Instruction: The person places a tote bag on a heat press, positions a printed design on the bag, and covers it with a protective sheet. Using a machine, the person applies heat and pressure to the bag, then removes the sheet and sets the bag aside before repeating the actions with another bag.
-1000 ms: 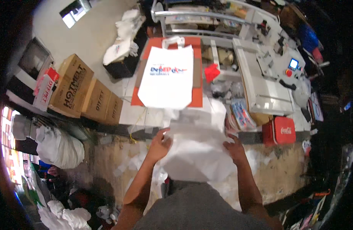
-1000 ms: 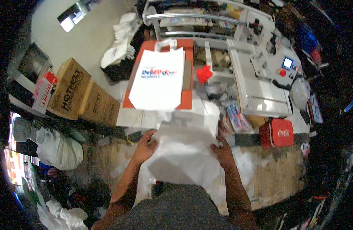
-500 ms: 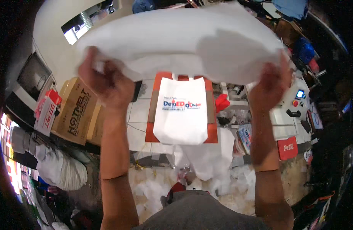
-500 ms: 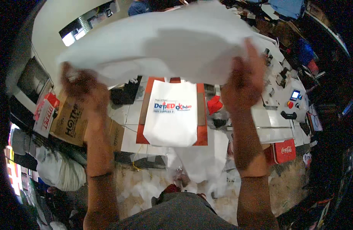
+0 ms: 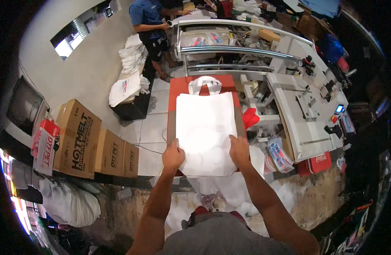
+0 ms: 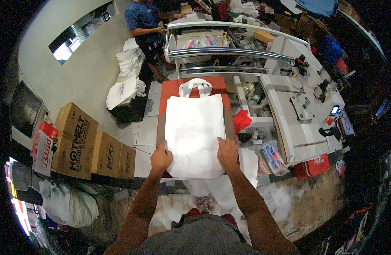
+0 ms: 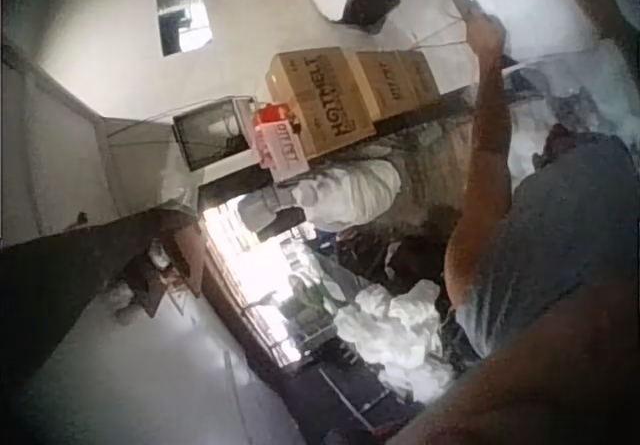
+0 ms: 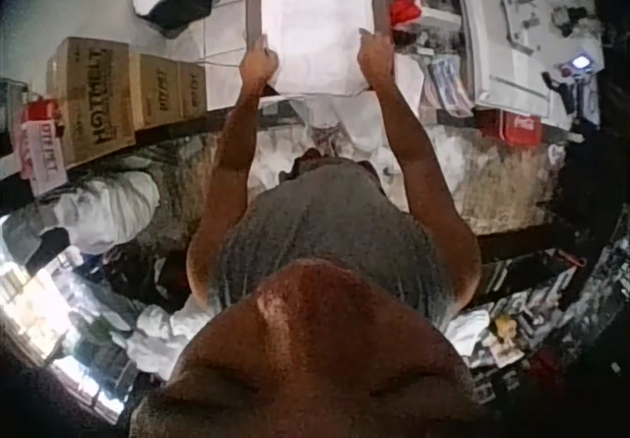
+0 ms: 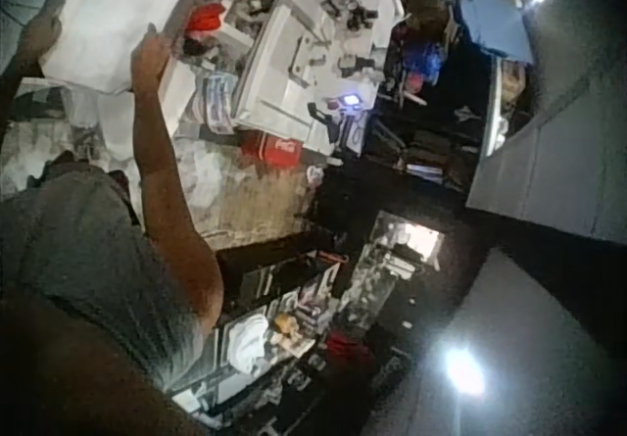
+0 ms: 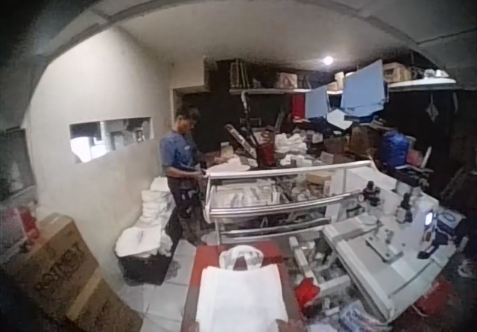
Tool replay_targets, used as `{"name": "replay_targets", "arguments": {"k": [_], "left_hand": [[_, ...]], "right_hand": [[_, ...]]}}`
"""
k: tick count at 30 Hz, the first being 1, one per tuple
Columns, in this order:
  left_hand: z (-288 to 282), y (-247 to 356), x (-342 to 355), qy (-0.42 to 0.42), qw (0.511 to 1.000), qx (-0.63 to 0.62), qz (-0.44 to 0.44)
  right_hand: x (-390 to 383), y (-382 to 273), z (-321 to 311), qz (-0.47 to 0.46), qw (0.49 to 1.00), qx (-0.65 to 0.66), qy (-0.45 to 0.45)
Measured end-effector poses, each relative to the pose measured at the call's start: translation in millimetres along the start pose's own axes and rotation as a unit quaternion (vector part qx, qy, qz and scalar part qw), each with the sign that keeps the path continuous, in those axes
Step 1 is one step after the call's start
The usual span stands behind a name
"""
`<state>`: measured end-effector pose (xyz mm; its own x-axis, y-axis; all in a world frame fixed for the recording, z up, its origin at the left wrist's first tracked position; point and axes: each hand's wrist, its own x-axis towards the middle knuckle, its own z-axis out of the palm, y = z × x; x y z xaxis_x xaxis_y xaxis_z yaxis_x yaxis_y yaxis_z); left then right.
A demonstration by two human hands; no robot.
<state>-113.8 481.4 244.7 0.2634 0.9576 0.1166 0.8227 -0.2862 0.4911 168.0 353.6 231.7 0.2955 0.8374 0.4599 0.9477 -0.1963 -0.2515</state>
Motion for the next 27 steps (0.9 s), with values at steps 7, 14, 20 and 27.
{"name": "replay_targets", "arguments": {"k": [7, 14, 20, 27], "left_hand": [[7.2, -13.4, -1.4, 0.043, 0.998, 0.043, 0.033], [1.5, 0.5, 2.8, 0.051, 0.998, -0.013, 0.017], [-15.4, 14.2, 11.9, 0.089, 0.988, -0.113, 0.053], [-6.0, 0.0, 0.8, 0.022, 0.998, -0.049, 0.032]], "right_hand": [[5.1, -3.7, 2.8, -0.020, 0.999, -0.006, 0.039], [-0.5, 5.0, 11.9, 0.064, 0.993, 0.088, 0.043], [16.4, -5.6, -4.8, 0.070, 0.985, 0.136, 0.085], [19.9, 6.8, 8.7, 0.110, 0.986, 0.065, -0.103]]}}
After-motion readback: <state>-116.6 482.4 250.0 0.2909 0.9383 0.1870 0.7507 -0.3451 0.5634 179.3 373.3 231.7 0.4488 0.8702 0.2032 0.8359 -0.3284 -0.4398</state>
